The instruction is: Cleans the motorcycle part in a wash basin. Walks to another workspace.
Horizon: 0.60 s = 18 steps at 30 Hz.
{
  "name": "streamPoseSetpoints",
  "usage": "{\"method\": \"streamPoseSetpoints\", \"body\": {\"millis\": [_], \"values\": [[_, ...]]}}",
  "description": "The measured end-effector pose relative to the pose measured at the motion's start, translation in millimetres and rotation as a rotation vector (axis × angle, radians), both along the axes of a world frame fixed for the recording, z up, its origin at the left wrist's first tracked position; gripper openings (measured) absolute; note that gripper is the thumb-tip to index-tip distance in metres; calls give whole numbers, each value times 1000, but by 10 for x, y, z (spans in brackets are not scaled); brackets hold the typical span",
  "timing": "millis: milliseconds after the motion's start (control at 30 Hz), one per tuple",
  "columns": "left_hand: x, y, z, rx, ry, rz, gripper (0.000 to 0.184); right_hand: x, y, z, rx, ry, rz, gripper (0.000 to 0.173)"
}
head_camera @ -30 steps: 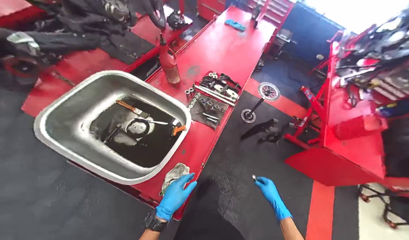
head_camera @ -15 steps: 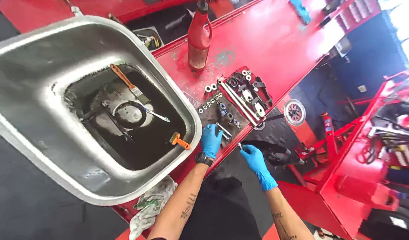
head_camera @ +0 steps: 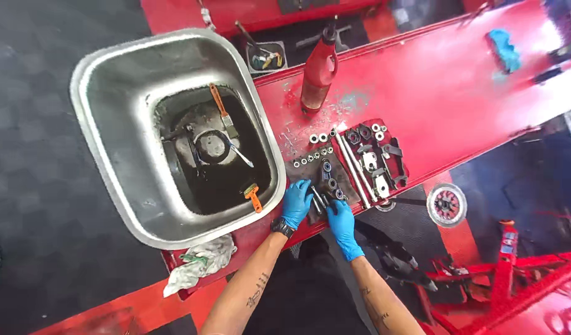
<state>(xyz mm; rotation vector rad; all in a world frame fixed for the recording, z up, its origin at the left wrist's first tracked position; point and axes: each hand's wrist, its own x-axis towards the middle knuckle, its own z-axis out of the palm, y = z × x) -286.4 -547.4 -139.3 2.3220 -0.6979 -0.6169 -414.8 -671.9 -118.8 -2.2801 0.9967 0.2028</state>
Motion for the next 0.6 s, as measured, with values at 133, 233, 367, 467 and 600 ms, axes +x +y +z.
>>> {"method": "streamPoseSetpoints", "body": {"millis": [133, 233, 367, 467, 600], "values": [[-452, 224, 100, 17, 17, 71, 46, -165, -30, -102, -56, -35, 91, 30], [-775, 786, 286, 49, -57, 148, 45, -348, -105, 26, -20, -124, 161, 31], [-886, 2034, 457, 400, -223, 558, 63, -614, -338, 164, 79, -150, 232, 29], [-910, 2935, 139, 536, -194, 682, 72, -730, -530, 188, 127, -91, 222, 30], [-824, 2943, 314, 355, -155, 738, 33, -647, -557, 295, 273, -66, 254, 29]]}}
